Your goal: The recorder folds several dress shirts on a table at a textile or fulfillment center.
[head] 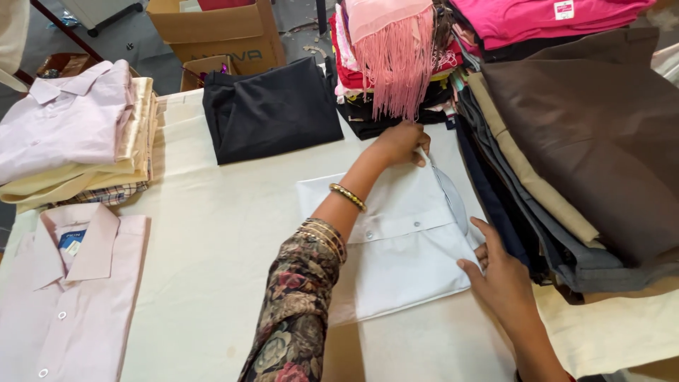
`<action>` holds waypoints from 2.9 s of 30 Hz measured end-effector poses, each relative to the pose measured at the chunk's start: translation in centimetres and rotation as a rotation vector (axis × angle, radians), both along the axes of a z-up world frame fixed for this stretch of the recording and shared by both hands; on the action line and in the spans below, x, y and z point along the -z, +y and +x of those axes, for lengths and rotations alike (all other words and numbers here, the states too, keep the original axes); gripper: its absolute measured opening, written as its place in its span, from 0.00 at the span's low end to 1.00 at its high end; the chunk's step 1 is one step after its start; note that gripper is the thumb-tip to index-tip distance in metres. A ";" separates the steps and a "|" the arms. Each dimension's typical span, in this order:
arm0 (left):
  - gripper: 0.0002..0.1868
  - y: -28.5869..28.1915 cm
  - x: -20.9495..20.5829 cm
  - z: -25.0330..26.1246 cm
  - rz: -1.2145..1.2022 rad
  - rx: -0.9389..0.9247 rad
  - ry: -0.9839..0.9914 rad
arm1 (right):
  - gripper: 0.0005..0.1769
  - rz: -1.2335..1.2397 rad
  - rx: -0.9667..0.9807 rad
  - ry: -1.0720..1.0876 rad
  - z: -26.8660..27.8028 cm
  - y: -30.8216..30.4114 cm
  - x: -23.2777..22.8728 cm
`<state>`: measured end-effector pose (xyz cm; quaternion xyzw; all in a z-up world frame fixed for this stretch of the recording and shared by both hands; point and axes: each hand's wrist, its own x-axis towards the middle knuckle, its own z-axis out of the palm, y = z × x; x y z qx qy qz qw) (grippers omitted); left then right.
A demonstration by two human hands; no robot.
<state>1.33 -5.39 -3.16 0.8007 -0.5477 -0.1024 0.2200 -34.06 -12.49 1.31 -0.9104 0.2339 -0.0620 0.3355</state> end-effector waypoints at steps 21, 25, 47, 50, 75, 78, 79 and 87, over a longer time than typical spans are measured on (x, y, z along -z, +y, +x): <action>0.17 14.2 -11.0 -2.9 -0.436 -0.082 0.225 | 0.41 0.189 -0.015 -0.425 0.7 3.0 -4.8; 0.20 25.0 -21.3 -9.6 -0.574 -0.159 0.246 | 0.39 0.211 -0.143 -0.606 1.4 3.8 -9.3; 0.20 39.3 -13.5 -13.6 -0.679 -0.456 -0.227 | 0.18 -0.419 -0.578 -0.867 10.2 8.4 -9.6; 0.17 40.1 -5.8 -17.8 -0.553 -0.371 -0.164 | 0.18 -0.317 -0.682 -0.558 7.8 8.1 -1.0; 0.40 30.0 2.5 -5.8 0.208 -0.674 -0.148 | 0.46 -0.549 -0.624 0.013 26.8 9.2 7.7; 0.41 30.0 2.9 -5.5 0.185 -0.719 -0.129 | 0.46 -0.514 -0.441 0.183 26.4 8.5 7.2; 0.42 29.8 2.9 -5.1 0.146 -0.740 -0.224 | 0.46 -0.579 -0.460 0.035 26.5 8.9 7.3; 0.43 30.9 0.8 -6.0 0.288 -0.848 -0.078 | 0.45 -0.478 -0.506 0.082 26.4 7.9 7.6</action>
